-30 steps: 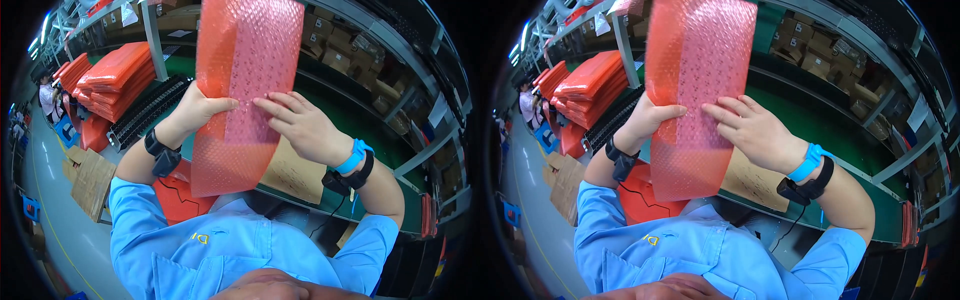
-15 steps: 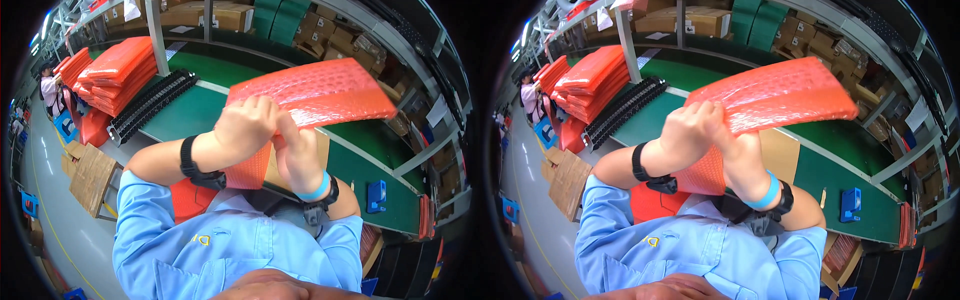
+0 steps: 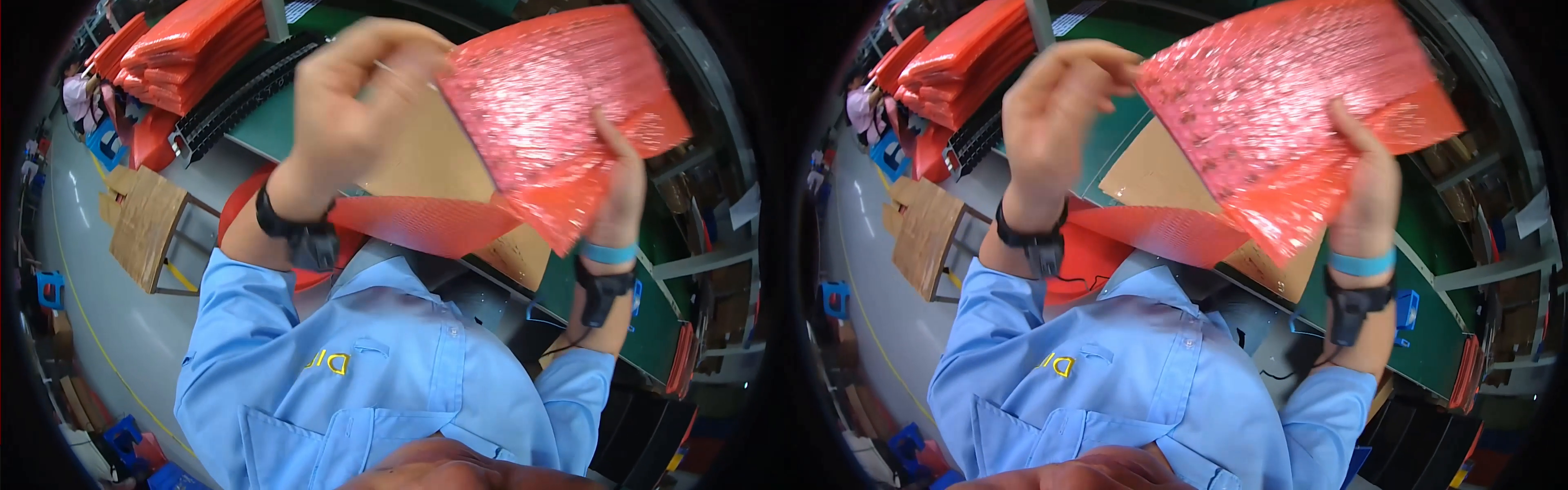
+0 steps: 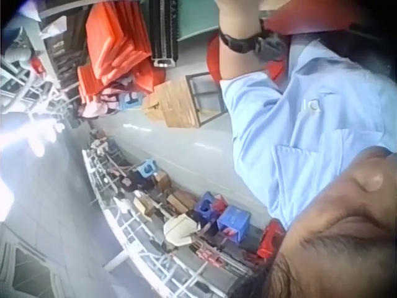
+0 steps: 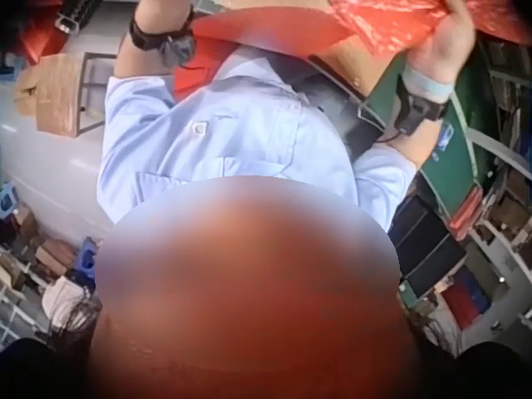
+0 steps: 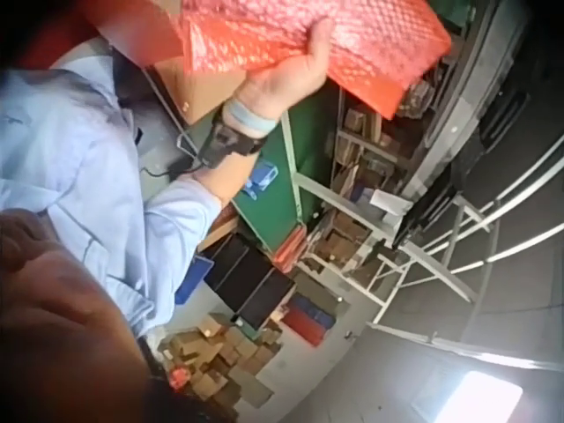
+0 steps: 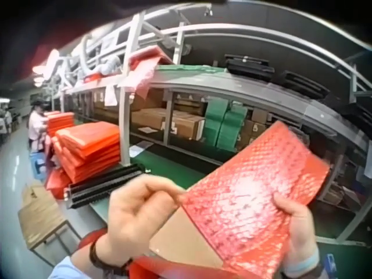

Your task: The person wraps circuit boards in bubble wrap by hand, placing each board onto a sheet, folding the wrap over, and stacking them. After wrapping several boards, the person stacks them together and places the entire bundle into a larger bubble wrap sleeve.

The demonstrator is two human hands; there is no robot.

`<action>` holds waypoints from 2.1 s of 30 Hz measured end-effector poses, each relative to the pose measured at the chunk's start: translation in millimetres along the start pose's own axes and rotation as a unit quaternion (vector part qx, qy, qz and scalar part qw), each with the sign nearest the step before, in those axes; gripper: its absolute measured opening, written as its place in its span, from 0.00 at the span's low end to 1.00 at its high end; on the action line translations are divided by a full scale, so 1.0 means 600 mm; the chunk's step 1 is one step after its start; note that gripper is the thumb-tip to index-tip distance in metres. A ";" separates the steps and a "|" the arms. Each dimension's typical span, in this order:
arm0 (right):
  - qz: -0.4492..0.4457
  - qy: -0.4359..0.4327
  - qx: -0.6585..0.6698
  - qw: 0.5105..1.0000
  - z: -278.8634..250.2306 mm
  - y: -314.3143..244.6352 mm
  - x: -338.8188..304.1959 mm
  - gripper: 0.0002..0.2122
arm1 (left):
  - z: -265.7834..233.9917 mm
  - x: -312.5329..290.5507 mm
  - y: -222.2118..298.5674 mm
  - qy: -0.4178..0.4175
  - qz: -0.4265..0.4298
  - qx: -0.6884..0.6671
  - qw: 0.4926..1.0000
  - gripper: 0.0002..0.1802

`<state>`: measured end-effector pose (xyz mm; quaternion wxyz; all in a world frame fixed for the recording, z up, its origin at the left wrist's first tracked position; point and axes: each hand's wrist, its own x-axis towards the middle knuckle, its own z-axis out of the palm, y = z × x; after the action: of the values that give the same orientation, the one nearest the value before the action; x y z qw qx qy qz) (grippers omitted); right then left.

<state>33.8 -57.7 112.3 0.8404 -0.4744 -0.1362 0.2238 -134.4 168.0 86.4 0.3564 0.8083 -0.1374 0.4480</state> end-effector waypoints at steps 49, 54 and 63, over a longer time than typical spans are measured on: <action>-0.061 -0.036 -0.008 0.997 -0.184 0.224 0.008 0.26 | 0.110 -0.143 -0.169 -0.276 -0.396 -0.262 0.836 0.30; -0.039 -0.014 -0.001 0.999 -0.229 0.217 0.003 0.26 | 0.140 -0.170 -0.159 -0.189 -0.444 -0.327 0.813 0.16; -0.030 -0.040 0.005 0.999 -0.257 0.274 -0.040 0.23 | 0.080 -0.163 -0.105 -0.065 -0.234 -0.117 0.963 0.08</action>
<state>40.5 -109.8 -108.1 0.8428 -0.4570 -0.1824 0.2181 -125.1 169.4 -38.7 0.5336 0.7978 -0.0187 0.2799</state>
